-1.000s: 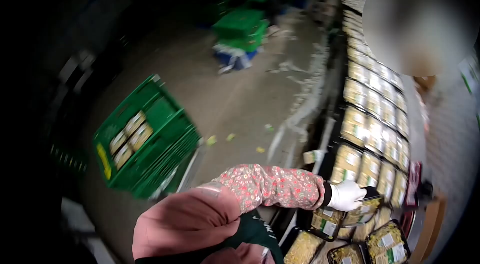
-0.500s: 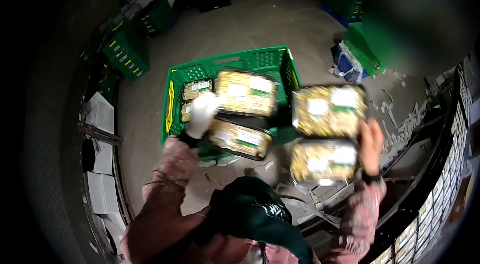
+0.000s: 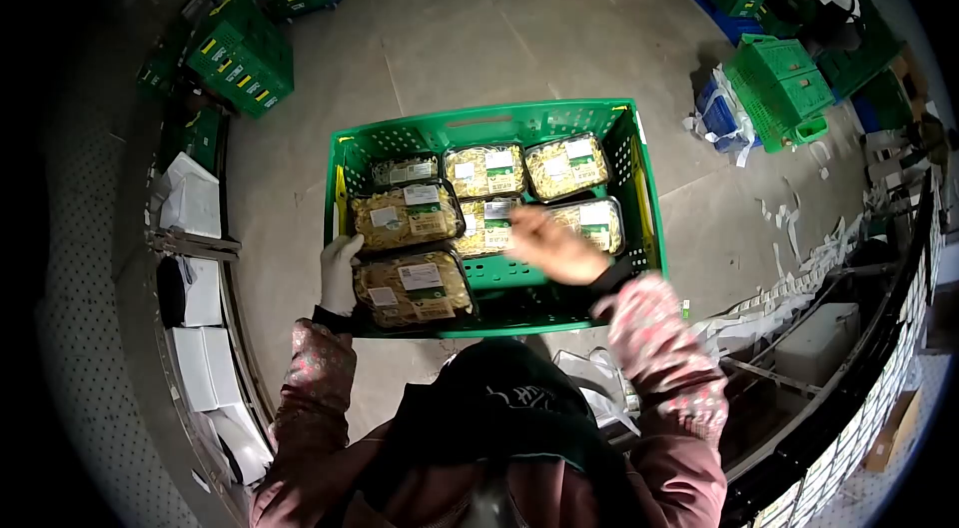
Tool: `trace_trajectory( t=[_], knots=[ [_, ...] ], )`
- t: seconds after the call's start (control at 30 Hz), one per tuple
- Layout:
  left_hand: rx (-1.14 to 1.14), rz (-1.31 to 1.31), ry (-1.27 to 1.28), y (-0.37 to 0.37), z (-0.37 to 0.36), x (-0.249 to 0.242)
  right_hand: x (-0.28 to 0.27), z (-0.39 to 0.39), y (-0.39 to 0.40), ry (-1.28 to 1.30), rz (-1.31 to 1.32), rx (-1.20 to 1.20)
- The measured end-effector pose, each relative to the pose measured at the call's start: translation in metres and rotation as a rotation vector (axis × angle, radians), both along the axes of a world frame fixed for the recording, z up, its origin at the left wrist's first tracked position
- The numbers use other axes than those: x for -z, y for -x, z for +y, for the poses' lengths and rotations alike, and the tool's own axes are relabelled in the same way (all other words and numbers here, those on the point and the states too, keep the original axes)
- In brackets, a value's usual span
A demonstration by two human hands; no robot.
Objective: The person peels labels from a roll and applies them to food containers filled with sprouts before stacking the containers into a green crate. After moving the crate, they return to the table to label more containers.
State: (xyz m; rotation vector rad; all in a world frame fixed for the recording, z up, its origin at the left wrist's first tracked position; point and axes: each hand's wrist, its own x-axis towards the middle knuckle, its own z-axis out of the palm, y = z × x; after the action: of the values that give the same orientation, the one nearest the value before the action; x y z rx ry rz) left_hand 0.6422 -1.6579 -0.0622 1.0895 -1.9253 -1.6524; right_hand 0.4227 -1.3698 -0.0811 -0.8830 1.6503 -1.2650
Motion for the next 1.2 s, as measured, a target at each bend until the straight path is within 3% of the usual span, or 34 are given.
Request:
trace_trajectory(
  t=[0.07,0.1,0.17,0.2,0.23,0.3,0.37,0.4,0.43,0.5,0.53,0.6,0.63,0.67,0.7,0.73,0.77,0.87,0.9,0.93,0.97,1.0,1.03,1.07,1.1,1.13,1.2],
  knots=[
    [-0.011,0.002,-0.066,0.004,0.013,0.002,-0.023,-0.027,-0.064,0.149,-0.201,-0.111],
    [-0.017,-0.001,-0.069,0.006,0.02,0.003,-0.018,-0.039,-0.087,0.227,-0.182,-0.02],
    [-0.01,0.037,-0.007,0.001,0.023,0.002,0.002,-0.038,-0.1,0.086,-0.437,0.192],
    [0.011,-0.054,-0.14,-0.002,0.024,-0.007,0.0,-0.03,-0.095,0.006,-0.571,0.243],
    [0.031,-0.148,-0.277,-0.007,0.023,-0.011,0.005,-0.021,-0.088,0.108,-0.602,0.306],
    [0.157,-0.165,-0.33,-0.026,0.0,-0.006,0.004,0.011,-0.058,0.166,-0.623,0.392],
    [0.327,-0.371,-0.337,-0.042,-0.022,-0.002,-0.009,0.042,-0.025,0.02,-0.523,0.489],
    [0.518,-0.495,-0.276,-0.051,-0.036,0.015,-0.015,0.044,-0.017,0.005,-0.441,0.457],
    [0.676,-0.758,-0.035,-0.047,-0.034,0.016,0.006,0.049,-0.009,-0.037,-0.441,0.404],
    [0.952,-0.915,0.91,-0.056,-0.027,0.044,0.102,0.049,-0.007,-0.133,-0.315,0.209],
    [1.047,-1.138,0.885,-0.047,-0.022,0.042,0.155,0.041,-0.02,-0.327,0.134,-0.007],
    [1.151,-1.16,1.069,-0.05,-0.026,0.064,0.142,0.018,-0.038,-0.675,0.529,-0.316],
    [1.18,-1.169,1.145,-0.052,-0.032,0.079,0.093,0.001,-0.037,-0.83,0.472,-0.403],
    [1.145,-0.98,1.382,-0.058,-0.041,0.096,0.095,0.002,-0.035,-0.638,0.439,-0.381],
    [1.232,-1.148,1.209,-0.037,-0.028,0.075,0.098,0.004,-0.033,-0.449,0.405,-0.376],
    [1.322,-1.133,1.142,-0.024,-0.03,0.079,0.107,-0.001,-0.035,-0.458,0.438,-0.392],
    [1.243,-1.113,1.075,-0.001,-0.017,0.064,0.11,-0.011,-0.039,-0.476,0.463,-0.36],
    [1.116,-0.523,0.906,0.096,0.032,0.005,0.077,-0.004,-0.035,-0.43,0.489,0.039],
    [1.059,-0.528,0.585,0.128,0.058,-0.011,0.049,0.019,-0.038,-0.33,0.507,0.275],
    [1.043,-0.203,0.32,0.147,0.105,-0.044,0.024,0.045,-0.042,-0.224,0.525,0.501],
    [1.113,-0.093,0.424,0.177,0.129,-0.037,-0.015,0.089,-0.055,0.023,0.693,0.712],
    [1.179,0.0,0.531,0.198,0.167,-0.04,-0.028,0.125,-0.065,0.021,0.856,0.955],
    [1.267,0.069,0.44,0.213,0.209,-0.04,-0.074,0.181,-0.093,-0.044,0.771,1.046],
    [1.382,0.12,0.371,0.222,0.257,-0.041,-0.086,0.231,-0.12,0.008,0.75,1.264],
    [1.483,0.162,0.307,0.224,0.305,-0.04,-0.092,0.28,-0.15,0.069,0.962,1.512],
    [1.585,0.315,0.264,0.216,0.363,-0.037,-0.104,0.327,-0.192,-0.053,0.959,1.772],
    [1.837,0.331,0.281,0.183,0.473,-0.06,-0.111,0.418,-0.285,-0.055,0.996,2.237]
  ],
)
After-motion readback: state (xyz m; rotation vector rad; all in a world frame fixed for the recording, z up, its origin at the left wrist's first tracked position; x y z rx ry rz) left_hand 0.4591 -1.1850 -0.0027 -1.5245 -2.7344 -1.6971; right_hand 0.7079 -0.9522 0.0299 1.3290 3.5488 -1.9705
